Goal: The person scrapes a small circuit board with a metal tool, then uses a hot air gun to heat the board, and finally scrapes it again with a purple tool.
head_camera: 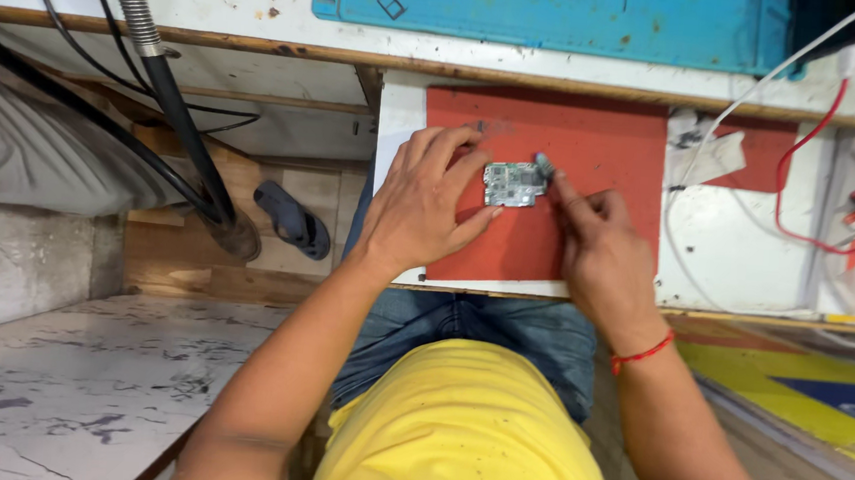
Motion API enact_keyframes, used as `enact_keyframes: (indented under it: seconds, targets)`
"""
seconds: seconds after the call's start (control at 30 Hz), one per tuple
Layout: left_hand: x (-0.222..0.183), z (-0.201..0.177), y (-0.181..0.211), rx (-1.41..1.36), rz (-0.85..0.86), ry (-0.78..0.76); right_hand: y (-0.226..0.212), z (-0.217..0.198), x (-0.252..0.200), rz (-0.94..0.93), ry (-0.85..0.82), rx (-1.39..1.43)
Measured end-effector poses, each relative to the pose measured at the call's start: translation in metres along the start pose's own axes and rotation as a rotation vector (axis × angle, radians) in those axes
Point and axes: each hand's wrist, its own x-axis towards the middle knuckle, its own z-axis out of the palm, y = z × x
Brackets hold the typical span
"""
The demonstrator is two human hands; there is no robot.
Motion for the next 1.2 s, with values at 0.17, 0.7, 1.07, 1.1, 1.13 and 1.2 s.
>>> enact_keyframes:
  seconds: [0.17, 0.7, 1.07, 1.1, 1.13, 1.2]
  targets:
    - [0.003, -0.003, 0.006, 0.018, -0.013, 0.002, -0.004, 0.001, -0.002, -0.074, -0.117, 0.026]
    - [0.008, 0.002, 0.005, -0.001, -0.087, -0.011, 0.001, 0.007, 0.014, -0.066, -0.156, -0.058]
    - [0.007, 0.000, 0.007, 0.056, -0.069, -0.017, 0.011, -0.006, 0.000, -0.088, -0.194, 0.012]
    - [0.005, -0.002, 0.009, 0.052, -0.082, -0.028, 0.009, -0.006, -0.003, -0.125, -0.230, 0.035]
    - [0.008, -0.003, 0.009, 0.050, -0.084, -0.035, 0.008, -0.006, -0.002, -0.087, -0.192, 0.047]
    - [0.013, -0.003, 0.009, 0.056, -0.081, -0.030, 0.006, -0.007, 0.002, -0.013, -0.124, 0.069]
